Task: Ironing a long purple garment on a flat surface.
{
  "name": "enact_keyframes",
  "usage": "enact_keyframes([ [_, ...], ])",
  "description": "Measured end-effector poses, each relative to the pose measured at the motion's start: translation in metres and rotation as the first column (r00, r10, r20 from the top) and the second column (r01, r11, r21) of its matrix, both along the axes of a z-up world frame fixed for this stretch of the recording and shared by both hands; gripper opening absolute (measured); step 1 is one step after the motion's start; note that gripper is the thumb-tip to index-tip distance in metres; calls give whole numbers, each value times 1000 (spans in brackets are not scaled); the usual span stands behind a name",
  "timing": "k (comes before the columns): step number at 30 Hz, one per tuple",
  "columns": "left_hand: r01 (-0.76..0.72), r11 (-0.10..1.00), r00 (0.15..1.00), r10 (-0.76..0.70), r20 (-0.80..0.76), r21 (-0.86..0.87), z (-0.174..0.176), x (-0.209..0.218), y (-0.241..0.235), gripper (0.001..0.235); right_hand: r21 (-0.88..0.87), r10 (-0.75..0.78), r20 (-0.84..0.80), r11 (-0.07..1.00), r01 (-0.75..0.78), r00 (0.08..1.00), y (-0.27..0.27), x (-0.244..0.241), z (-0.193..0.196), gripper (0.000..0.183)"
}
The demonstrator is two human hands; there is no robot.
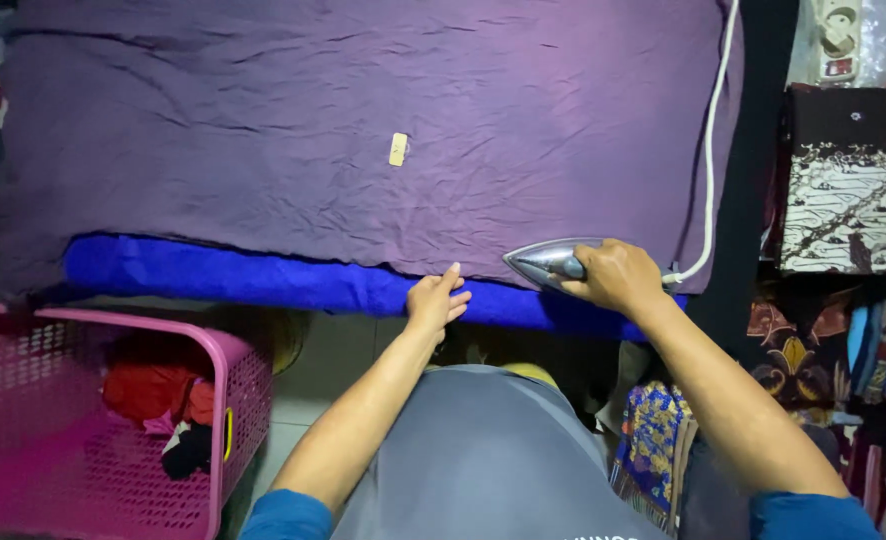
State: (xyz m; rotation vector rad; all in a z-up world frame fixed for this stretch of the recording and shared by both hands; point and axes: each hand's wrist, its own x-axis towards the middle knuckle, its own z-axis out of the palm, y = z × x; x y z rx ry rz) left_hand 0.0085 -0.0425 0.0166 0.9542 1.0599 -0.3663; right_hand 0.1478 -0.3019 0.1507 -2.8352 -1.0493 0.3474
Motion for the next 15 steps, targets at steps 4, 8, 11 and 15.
enact_keyframes([
  [4,-240,970,967,241,85,-28,-32,3,-11,41,-14,-11,6,1000,11,1000,0,0,-1,45],
  [8,-358,928,904,372,213,-100,-36,2,-22,34,-55,-31,2,998,31,1000,3,-1,1,46],
  [11,-315,945,917,328,226,-91,-25,0,-13,32,-55,-19,5,998,19,1000,4,-2,5,47],
  [15,-281,959,943,282,174,-34,-32,-8,-8,31,-33,-13,-1,999,13,1000,3,-1,1,46],
])
